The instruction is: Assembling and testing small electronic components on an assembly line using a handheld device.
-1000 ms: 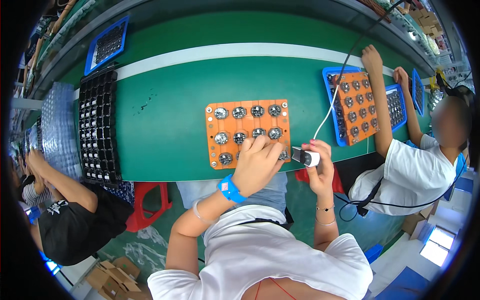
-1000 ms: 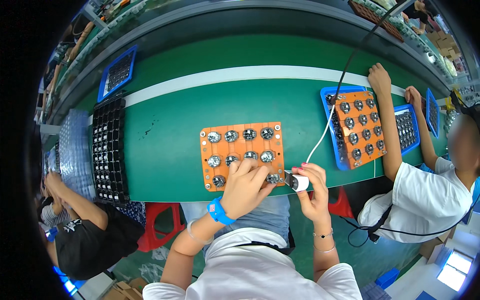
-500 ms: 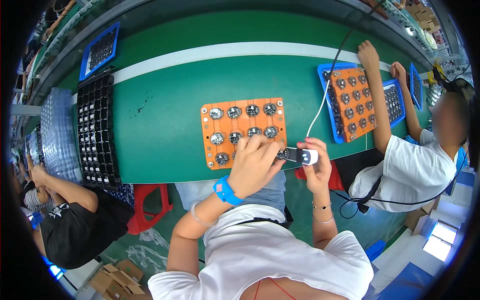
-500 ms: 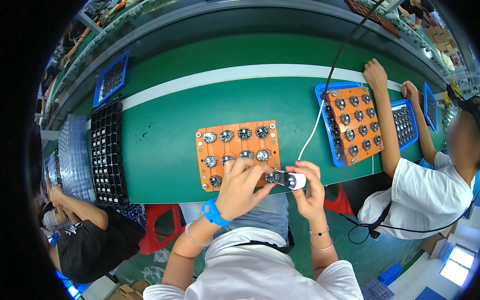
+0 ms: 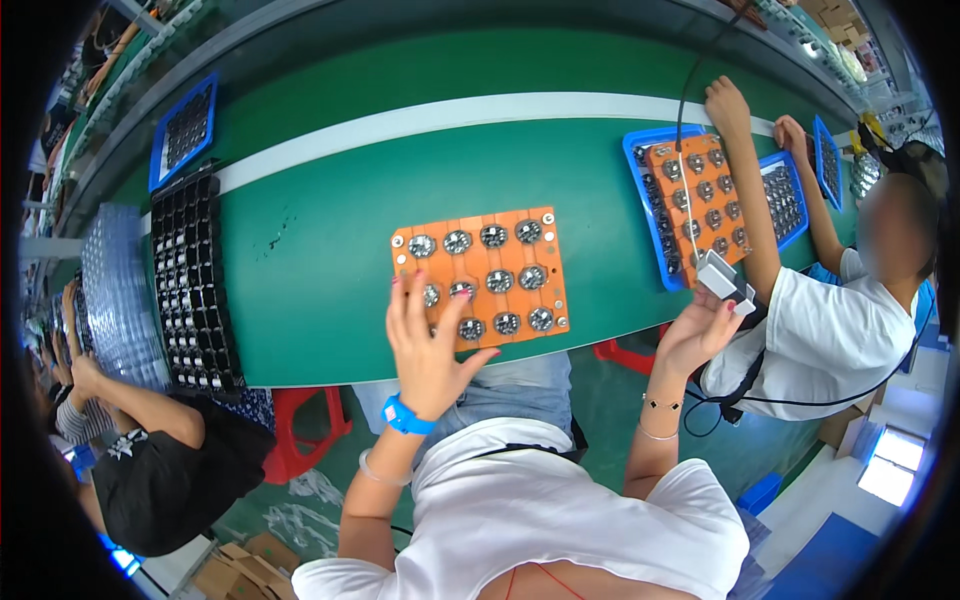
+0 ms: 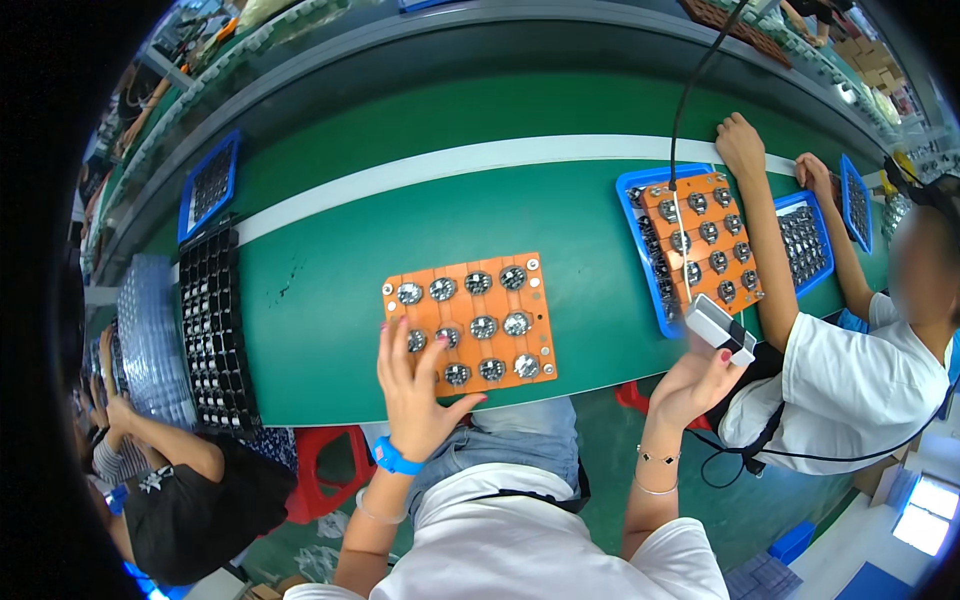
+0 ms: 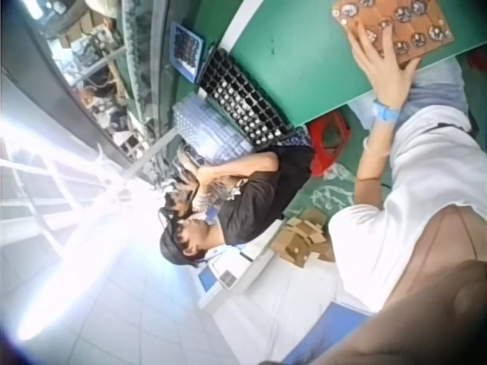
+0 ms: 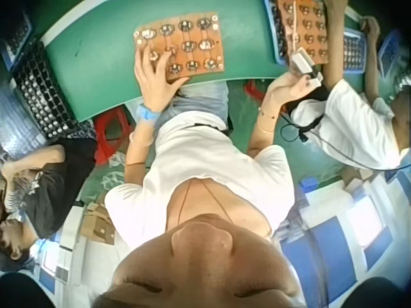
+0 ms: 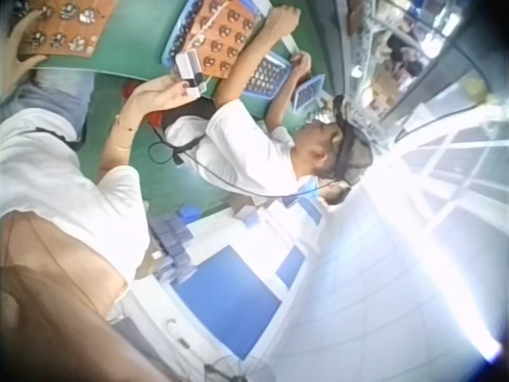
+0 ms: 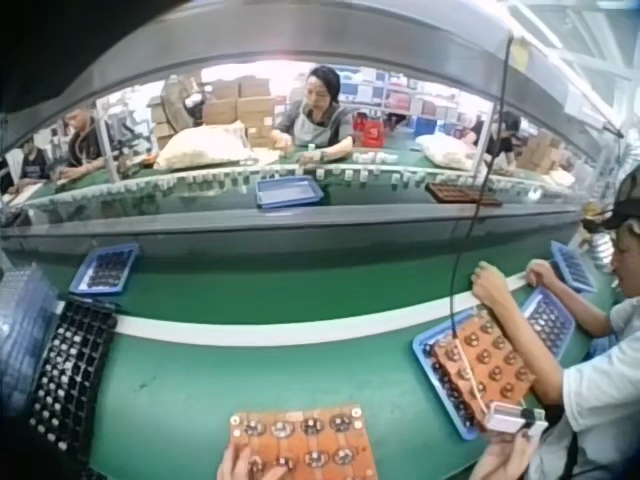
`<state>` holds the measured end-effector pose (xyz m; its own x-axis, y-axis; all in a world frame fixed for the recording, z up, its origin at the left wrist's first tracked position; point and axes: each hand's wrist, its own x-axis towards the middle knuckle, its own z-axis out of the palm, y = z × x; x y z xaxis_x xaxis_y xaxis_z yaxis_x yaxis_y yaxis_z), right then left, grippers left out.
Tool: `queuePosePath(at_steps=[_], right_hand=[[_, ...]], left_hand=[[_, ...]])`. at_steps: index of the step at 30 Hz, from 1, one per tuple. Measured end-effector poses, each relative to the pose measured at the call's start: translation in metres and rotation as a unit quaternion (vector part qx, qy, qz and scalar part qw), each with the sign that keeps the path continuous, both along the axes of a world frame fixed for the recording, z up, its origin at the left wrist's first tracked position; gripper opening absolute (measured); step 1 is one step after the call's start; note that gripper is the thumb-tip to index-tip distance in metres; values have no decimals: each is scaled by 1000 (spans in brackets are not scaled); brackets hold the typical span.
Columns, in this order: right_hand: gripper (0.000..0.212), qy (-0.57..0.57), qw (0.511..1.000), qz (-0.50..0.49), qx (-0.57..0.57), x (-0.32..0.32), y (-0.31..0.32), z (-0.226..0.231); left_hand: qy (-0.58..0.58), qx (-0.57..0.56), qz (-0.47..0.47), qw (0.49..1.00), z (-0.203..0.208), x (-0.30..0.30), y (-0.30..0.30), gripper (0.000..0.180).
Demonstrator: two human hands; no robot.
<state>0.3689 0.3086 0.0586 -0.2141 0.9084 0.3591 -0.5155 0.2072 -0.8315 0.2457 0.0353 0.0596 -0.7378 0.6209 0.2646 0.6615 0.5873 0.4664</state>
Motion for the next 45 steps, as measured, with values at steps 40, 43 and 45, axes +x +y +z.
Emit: queuePosePath(at_steps=[40,43,45], right_hand=[[38,12,988,-153,-24,-2,53,-36],[36,-12,980,-198,-14,-15,54,-39],[35,-22,979,-201,-4,-22,54,-38]], left_hand=[[-134,-37,-327,935,24,-142,323,36],[-134,-43,-325,935,19,-132,335,35],[-131,-56,-326,934,19,-130,332,34]])
